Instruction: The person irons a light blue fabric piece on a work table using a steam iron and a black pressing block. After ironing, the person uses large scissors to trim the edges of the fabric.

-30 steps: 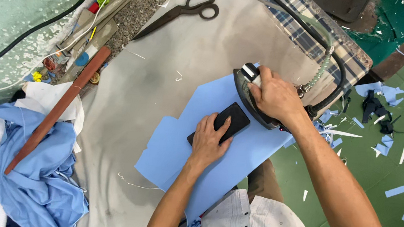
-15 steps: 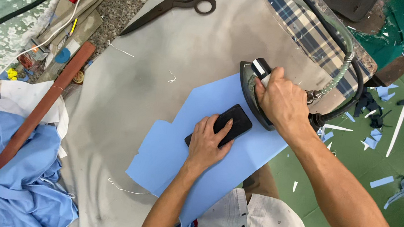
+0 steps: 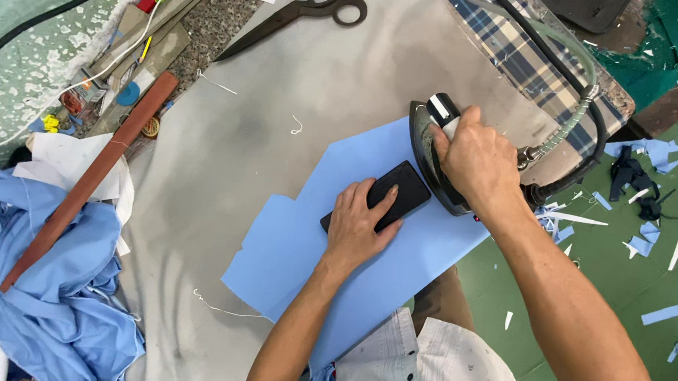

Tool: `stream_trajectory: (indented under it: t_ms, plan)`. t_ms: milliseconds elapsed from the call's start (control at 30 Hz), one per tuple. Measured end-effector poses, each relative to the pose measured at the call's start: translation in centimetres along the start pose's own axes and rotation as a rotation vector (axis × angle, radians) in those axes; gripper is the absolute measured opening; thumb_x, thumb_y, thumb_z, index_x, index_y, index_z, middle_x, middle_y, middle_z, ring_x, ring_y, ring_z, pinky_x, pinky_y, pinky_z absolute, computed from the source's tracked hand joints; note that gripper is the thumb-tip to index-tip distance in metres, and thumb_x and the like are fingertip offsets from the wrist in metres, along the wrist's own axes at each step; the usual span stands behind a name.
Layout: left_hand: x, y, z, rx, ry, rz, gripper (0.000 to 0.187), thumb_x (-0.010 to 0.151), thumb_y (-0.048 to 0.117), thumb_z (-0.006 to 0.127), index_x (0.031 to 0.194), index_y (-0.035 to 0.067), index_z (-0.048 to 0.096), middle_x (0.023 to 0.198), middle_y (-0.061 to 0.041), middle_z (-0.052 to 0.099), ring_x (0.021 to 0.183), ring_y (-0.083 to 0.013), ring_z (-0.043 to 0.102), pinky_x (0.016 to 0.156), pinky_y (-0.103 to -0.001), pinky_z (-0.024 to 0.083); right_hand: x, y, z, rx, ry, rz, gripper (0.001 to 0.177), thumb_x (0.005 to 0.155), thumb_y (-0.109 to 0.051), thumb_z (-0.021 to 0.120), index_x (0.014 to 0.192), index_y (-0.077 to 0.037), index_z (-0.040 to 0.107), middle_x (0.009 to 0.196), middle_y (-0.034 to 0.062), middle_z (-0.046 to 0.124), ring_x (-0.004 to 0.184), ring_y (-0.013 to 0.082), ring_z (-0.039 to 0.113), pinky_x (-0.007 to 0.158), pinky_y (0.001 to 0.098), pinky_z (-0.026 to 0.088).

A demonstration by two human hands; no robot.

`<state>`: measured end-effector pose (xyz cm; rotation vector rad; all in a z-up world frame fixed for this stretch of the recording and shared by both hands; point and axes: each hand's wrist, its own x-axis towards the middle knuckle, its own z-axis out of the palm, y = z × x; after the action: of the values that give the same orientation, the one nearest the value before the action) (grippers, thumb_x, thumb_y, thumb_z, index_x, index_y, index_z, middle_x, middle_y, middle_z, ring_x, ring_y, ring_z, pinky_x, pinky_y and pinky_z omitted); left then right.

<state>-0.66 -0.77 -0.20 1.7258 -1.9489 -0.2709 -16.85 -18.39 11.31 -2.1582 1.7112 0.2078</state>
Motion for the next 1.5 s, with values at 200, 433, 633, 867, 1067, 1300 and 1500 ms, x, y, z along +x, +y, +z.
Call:
stream_trajectory:
  t_ms: [200,433,633,867,1067,1300,1500]
  plan:
    - [-0.1,-0.2,0.3,-0.003,0.01,-0.005,0.057,0.082,0.038,0.081,0.135,0.022,0.068,0.129,-0.017,0.054,0.121,-0.0351,0.052,0.1,-0.046,0.043,0.4,-0.2,-0.4,0.022,0.01,0.01,0.046,0.108,-0.045,0.052,0.108,0.001,0.056,0.081,0.0295,0.071,0.082,0.0494,0.075,0.065,0.0567,0.061]
    - [0.0,0.0,-0.1,-0.004,-0.001,-0.013,0.057,0.083,0.04,0.08,0.136,0.022,0.068,0.13,-0.017,0.054,0.12,-0.0349,0.051,0.1,-0.047,0.043,1.0,0.0,-0.7,0.025,-0.017,-0.002,0.049,0.108,-0.048,0.051,0.108,0.001,0.054,0.081,0.0317,0.071,0.083,0.0515,0.075,0.069,0.0593,0.06]
    - [-0.2,-0.2,0.4,0.025,0.018,-0.017,0.065,0.083,0.042,0.081,0.143,0.024,0.062,0.132,-0.016,0.053,0.122,-0.0334,0.05,0.101,-0.046,0.043,1.2,0.1,-1.0,0.034,-0.008,-0.012,0.046,0.107,-0.044,0.053,0.109,0.001,0.056,0.083,0.0316,0.071,0.085,0.0514,0.075,0.07,0.0594,0.06]
    - [-0.3,0.0,0.5,0.042,-0.004,-0.026,0.07,0.08,0.043,0.083,0.143,0.024,0.061,0.133,-0.016,0.053,0.122,-0.0349,0.051,0.102,-0.049,0.044,2.2,0.9,-1.0,-0.004,0.012,-0.078,0.046,0.108,-0.046,0.053,0.109,0.0,0.057,0.083,0.0294,0.072,0.085,0.0491,0.075,0.071,0.057,0.06]
    - [0.4,0.9,1.8,0.039,0.022,-0.049,0.066,0.079,0.035,0.084,0.14,0.021,0.065,0.133,-0.018,0.055,0.121,-0.0364,0.054,0.101,-0.048,0.046,3.1,2.0,-1.6,-0.033,-0.049,-0.156,0.051,0.107,-0.051,0.048,0.109,0.0,0.054,0.084,0.0301,0.072,0.087,0.0504,0.075,0.076,0.06,0.059]
    - [5.2,5.3,3.5,0.057,0.045,-0.191,0.064,0.078,0.032,0.085,0.137,0.013,0.067,0.128,-0.021,0.056,0.117,-0.0388,0.055,0.101,-0.049,0.047,4.9,5.1,-6.4,0.013,-0.168,-0.338,0.044,0.103,-0.048,0.049,0.107,-0.005,0.055,0.087,0.0275,0.074,0.088,0.047,0.076,0.078,0.0582,0.059]
    - [12.9,11.0,7.2,0.196,0.186,-0.446,0.06,0.088,0.038,0.076,0.134,0.001,0.067,0.122,-0.025,0.055,0.104,-0.0372,0.058,0.093,-0.047,0.051,8.7,12.6,-10.8,-0.07,-0.268,-0.497,0.039,0.102,-0.042,0.047,0.11,-0.005,0.053,0.09,0.0267,0.075,0.091,0.046,0.076,0.082,0.0566,0.06]
